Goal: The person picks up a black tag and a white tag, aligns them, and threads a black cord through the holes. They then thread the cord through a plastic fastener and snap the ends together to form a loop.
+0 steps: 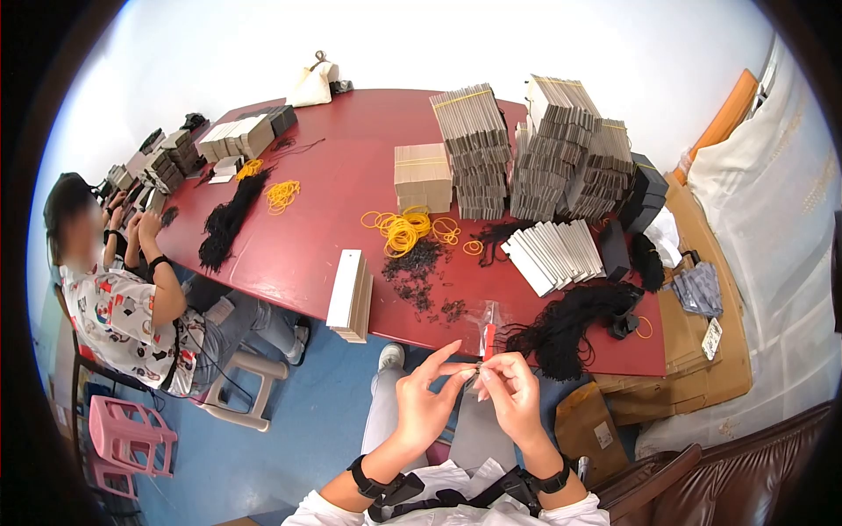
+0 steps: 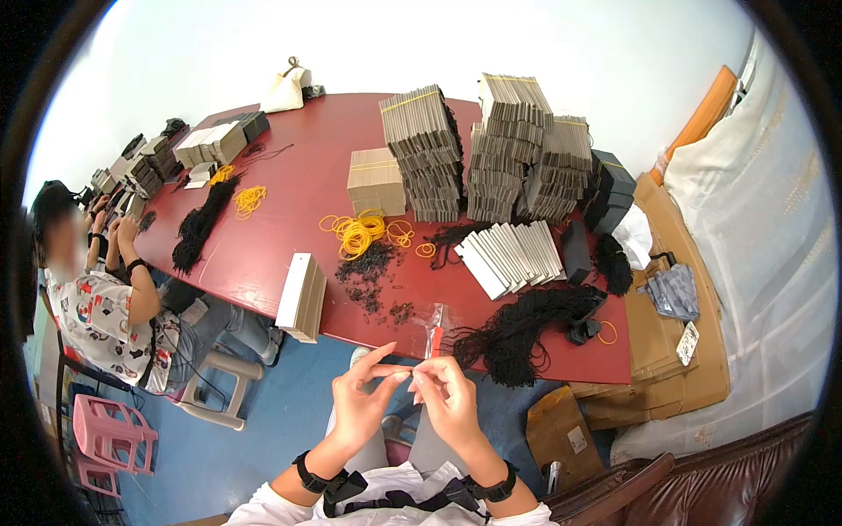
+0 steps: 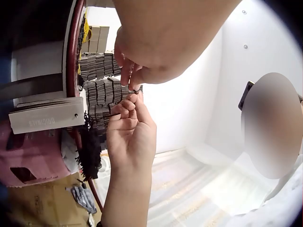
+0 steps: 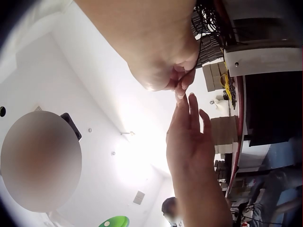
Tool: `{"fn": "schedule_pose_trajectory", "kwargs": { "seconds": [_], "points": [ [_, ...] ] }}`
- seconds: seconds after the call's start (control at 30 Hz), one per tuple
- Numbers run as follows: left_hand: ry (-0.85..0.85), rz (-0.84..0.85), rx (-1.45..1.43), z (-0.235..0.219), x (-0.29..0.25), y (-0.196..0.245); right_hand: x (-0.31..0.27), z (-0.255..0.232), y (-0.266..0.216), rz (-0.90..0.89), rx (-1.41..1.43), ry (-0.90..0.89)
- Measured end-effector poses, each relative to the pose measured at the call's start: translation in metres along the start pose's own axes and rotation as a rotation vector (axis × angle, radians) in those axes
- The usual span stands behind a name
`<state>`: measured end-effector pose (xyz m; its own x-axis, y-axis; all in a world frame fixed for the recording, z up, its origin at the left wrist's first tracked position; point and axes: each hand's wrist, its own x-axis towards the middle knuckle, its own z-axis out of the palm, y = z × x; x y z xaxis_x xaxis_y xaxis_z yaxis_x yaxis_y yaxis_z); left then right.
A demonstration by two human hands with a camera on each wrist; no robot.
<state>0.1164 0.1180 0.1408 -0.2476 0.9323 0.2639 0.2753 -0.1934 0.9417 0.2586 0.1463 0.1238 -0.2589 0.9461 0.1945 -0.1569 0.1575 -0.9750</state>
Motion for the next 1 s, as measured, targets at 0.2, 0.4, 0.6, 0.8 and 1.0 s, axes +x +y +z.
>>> {"fn": "schedule_pose_trajectory", "kwargs": {
  "seconds": [0.2,0.4,0.6,0.8,1.0],
  "points": [
    [-0.101,-0.122,-0.269,0.001,0.001,-0.011,-0.001,-0.006,0.005,-0.003,0.059,-0.02],
    [-0.238,-0.045,-0.107,-0.004,0.002,-0.012,-0.001,-0.01,0.002,0.016,0.129,-0.065],
    [-0.254,-0.106,-0.322,0.0,-0.002,-0.027,-0.003,-0.011,0.004,0.05,0.13,-0.102],
    [-0.367,-0.184,-0.455,-0.004,-0.002,-0.035,-0.003,-0.013,0.005,0.081,0.146,-0.139],
    [-0.339,-0.103,-0.29,-0.004,-0.003,-0.033,-0.004,-0.015,0.002,0.143,0.187,-0.208]
  ]
}}
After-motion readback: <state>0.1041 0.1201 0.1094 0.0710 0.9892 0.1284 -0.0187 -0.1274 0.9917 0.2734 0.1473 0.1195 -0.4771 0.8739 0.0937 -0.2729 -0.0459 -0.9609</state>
